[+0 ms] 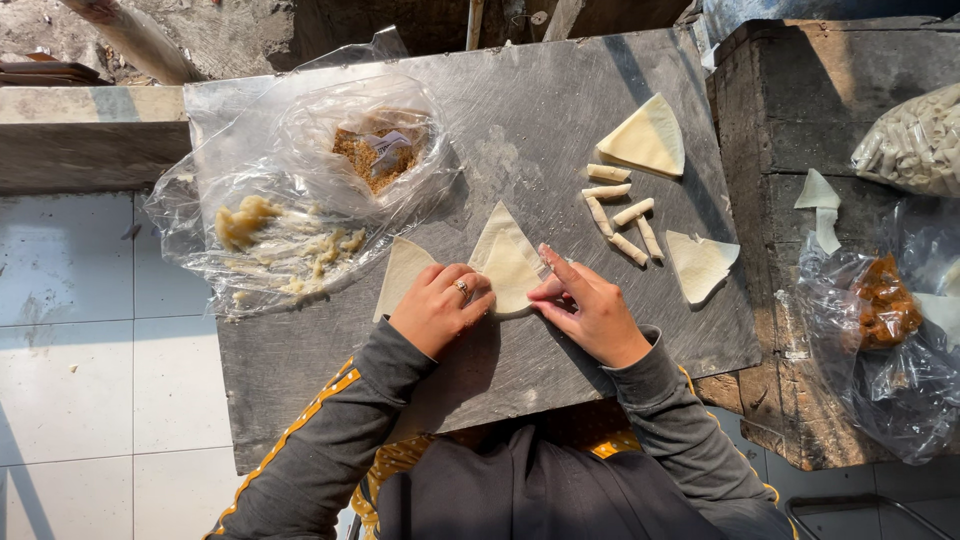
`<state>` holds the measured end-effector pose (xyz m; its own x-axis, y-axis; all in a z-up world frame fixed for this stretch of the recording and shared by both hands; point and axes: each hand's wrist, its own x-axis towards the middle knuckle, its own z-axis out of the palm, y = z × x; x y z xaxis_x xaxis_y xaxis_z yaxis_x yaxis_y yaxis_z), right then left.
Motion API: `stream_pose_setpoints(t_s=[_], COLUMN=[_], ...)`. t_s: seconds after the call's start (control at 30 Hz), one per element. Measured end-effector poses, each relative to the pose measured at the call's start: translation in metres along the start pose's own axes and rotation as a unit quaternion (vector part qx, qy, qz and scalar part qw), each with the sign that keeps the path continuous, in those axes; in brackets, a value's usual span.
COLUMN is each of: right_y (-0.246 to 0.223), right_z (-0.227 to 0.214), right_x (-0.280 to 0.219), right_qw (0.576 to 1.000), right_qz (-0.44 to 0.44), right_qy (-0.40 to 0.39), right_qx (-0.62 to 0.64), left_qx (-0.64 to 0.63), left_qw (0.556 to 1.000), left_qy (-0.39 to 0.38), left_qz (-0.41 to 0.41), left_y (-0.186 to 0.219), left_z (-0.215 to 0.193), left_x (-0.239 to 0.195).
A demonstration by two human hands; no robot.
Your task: The person places a small amount of filling onto triangular pastry sheets and folds them into sealed triangular parcels. The person repeats this process, stacking the finished parcels on the table.
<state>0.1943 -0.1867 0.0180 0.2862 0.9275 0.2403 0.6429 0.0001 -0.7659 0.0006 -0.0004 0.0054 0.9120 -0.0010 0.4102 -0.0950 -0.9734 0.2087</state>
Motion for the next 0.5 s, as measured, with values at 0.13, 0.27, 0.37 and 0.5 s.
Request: stream_pose_setpoints(t_s=[0.13,0.27,0.37,0.5], right_y=[-0.001,0.002,0.007,0.013], right_z=[-0.002,-0.002,-0.001,-0.002], right_x=[0.002,0.000,-0.003,-0.005], right_qw=[1.000,1.000,0.997,0.993], right_qz=[0.000,-0.024,-0.057,-0.081], right_qy=[-0.016,-0.003,0.038,0.090], right_qx=[-0.016,0.007,0.020,-0.007], left_qx=[-0.054,-0.035,0.026,0.039], left_qw=[0.998,0.994,0.968,0.935], left_qy=[0.011,0.046,0.070,0.065], left_qz=[-0.016,-0.095,-0.240,-0.346], left_y=[0.005,0.008,0.002,-0.007], left_z=[-0.008,-0.016,-0.023,-0.019], left_x=[0.004,0.003,-0.007,-0.016])
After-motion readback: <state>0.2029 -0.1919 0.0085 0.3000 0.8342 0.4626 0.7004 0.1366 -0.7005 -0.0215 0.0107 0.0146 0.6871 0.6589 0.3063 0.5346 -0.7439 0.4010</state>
